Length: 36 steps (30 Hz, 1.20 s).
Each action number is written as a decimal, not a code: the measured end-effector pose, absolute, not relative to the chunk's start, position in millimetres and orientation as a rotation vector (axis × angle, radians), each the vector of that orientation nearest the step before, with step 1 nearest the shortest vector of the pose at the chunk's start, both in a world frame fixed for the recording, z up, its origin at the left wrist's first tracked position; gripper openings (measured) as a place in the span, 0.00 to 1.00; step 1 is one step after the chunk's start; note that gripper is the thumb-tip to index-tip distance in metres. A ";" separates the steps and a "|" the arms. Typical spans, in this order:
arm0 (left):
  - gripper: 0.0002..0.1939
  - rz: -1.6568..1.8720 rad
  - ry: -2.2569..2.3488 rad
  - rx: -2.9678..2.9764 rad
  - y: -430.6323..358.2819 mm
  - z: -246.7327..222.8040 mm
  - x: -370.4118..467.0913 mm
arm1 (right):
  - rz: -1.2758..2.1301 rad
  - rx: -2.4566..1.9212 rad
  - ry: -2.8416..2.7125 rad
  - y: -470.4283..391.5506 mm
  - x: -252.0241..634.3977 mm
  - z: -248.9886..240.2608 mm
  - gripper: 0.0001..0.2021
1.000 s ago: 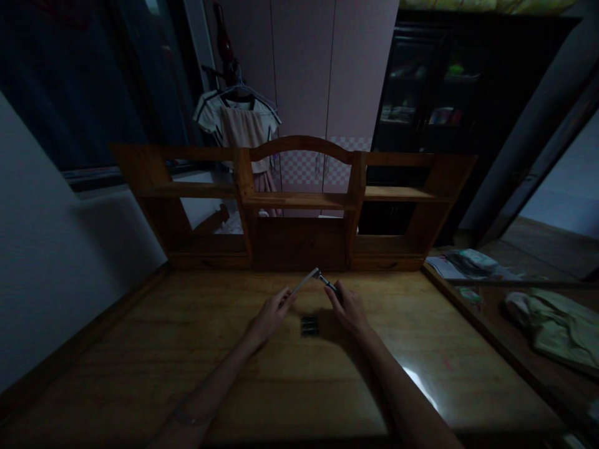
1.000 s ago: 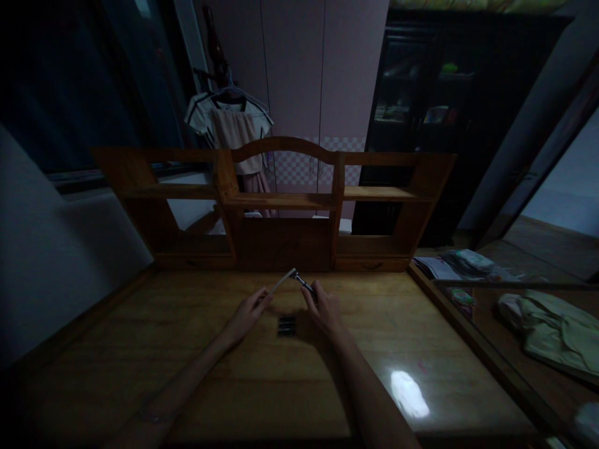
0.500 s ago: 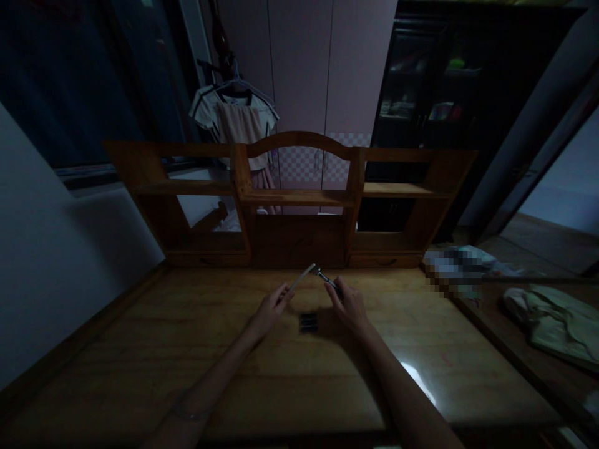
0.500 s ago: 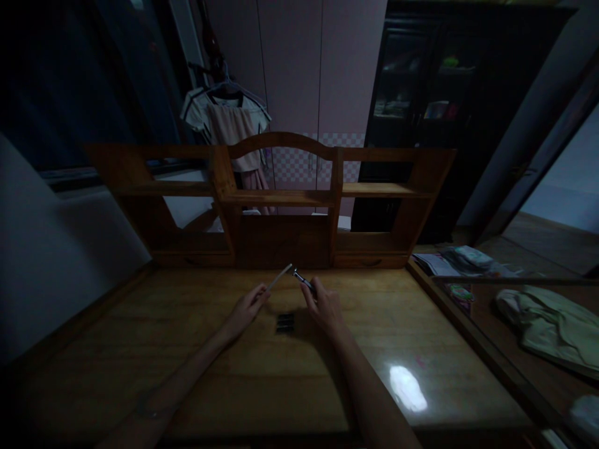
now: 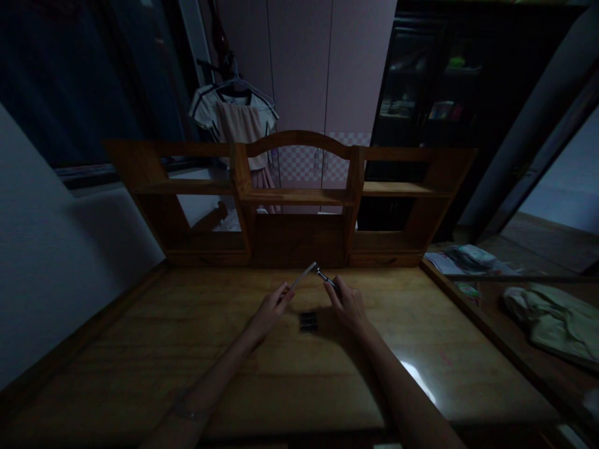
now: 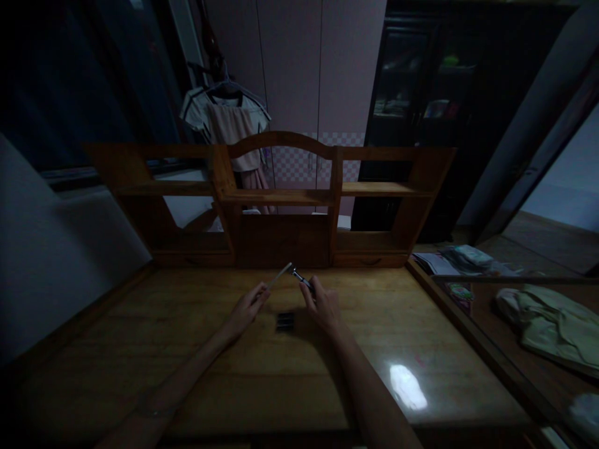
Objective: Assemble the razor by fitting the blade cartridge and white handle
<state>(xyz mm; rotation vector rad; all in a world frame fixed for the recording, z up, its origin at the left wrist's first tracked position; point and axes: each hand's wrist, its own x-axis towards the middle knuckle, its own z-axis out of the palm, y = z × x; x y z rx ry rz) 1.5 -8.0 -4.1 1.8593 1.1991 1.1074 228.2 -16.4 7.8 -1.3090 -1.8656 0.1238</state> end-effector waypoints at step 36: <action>0.16 1.198 1.316 1.960 -3.9 -7.5 -10.7 | 0.118 -1.287 -1.850 -13.8 231.3 4.0 0.14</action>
